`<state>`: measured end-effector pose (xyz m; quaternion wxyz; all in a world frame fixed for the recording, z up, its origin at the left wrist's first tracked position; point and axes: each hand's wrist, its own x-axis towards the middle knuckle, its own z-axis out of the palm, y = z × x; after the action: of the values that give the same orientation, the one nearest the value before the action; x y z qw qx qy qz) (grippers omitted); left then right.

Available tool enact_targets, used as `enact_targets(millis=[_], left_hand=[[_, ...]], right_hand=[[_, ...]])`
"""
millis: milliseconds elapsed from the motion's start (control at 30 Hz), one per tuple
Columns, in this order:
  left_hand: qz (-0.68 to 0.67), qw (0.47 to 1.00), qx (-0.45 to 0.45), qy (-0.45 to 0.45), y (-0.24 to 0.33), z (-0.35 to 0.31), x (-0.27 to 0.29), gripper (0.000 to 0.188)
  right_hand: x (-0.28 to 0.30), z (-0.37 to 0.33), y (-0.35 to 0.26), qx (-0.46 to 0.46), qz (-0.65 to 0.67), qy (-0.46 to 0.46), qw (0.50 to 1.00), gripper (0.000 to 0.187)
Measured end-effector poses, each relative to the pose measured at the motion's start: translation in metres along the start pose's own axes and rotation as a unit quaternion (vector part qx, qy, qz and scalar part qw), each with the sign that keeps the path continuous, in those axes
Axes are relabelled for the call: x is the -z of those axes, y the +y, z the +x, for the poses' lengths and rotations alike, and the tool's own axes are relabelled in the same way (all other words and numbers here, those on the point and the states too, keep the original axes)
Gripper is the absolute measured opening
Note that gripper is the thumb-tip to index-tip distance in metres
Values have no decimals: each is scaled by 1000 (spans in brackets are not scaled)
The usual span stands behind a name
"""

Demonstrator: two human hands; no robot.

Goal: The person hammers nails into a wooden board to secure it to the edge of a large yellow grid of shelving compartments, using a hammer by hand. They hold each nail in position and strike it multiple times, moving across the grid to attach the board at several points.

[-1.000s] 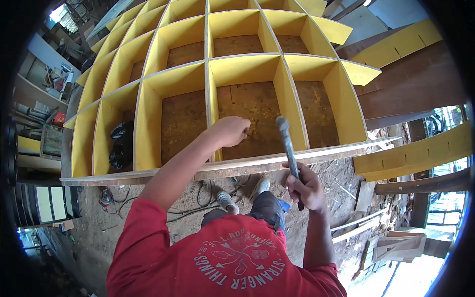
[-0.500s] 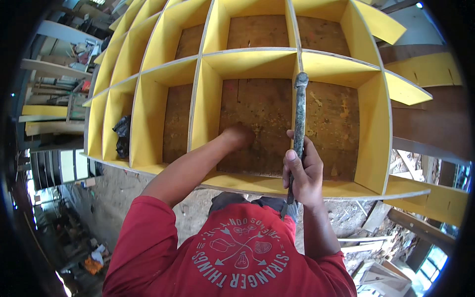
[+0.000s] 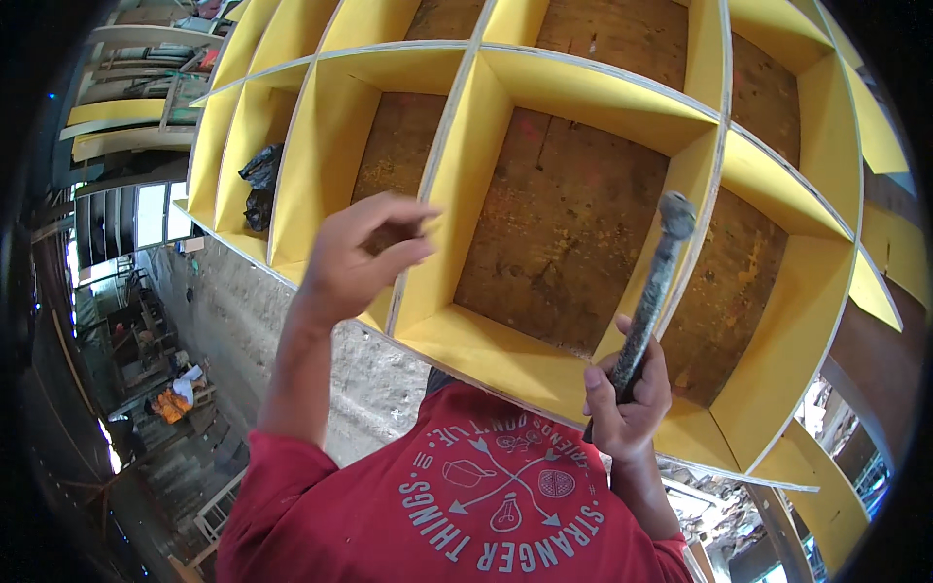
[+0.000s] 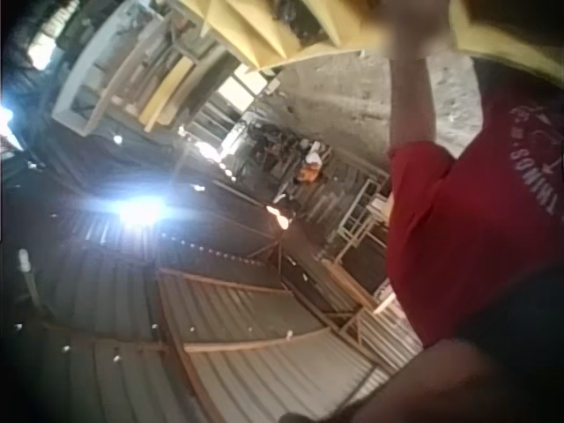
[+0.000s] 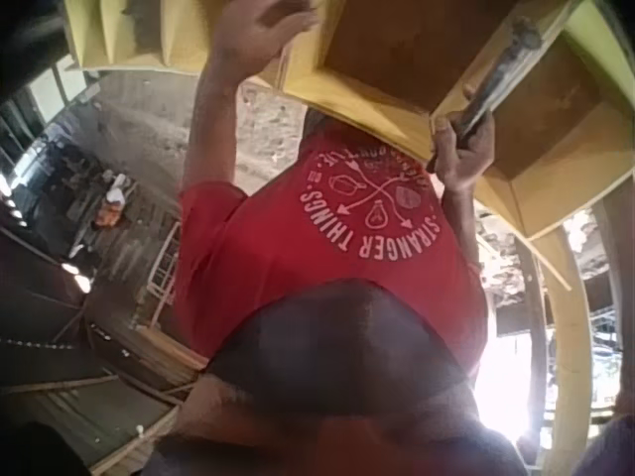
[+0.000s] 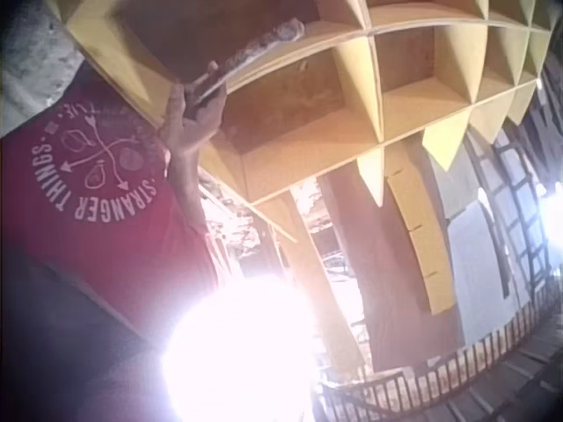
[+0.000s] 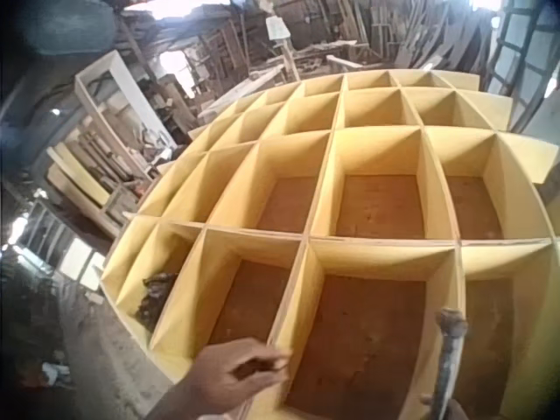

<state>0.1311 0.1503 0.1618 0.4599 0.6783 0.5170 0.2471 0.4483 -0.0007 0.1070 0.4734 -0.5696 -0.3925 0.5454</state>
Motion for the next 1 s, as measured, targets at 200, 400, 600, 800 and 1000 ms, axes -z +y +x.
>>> enact_targets(millis=[200,400,600,800,1000], left_hand=[[108,972,58,199,-89,-96,54,13],[136,978,17,159,-134,-98,66,9],[113,980,-79,140,-143,-100,79,11],[59,983,-150,85,-152,-105,89,9],[44,993,-107,6,-145,-107,94,7]], right_hand=[[-19,2,-11,-15,-18,59,998,58],[-38,5,6,52,-104,153,981,56],[-58,1,19,67,-201,326,921,36],[-124,-33,10,134,-211,399,882,36],[-145,-121,13,-10,-175,388,905,34]])
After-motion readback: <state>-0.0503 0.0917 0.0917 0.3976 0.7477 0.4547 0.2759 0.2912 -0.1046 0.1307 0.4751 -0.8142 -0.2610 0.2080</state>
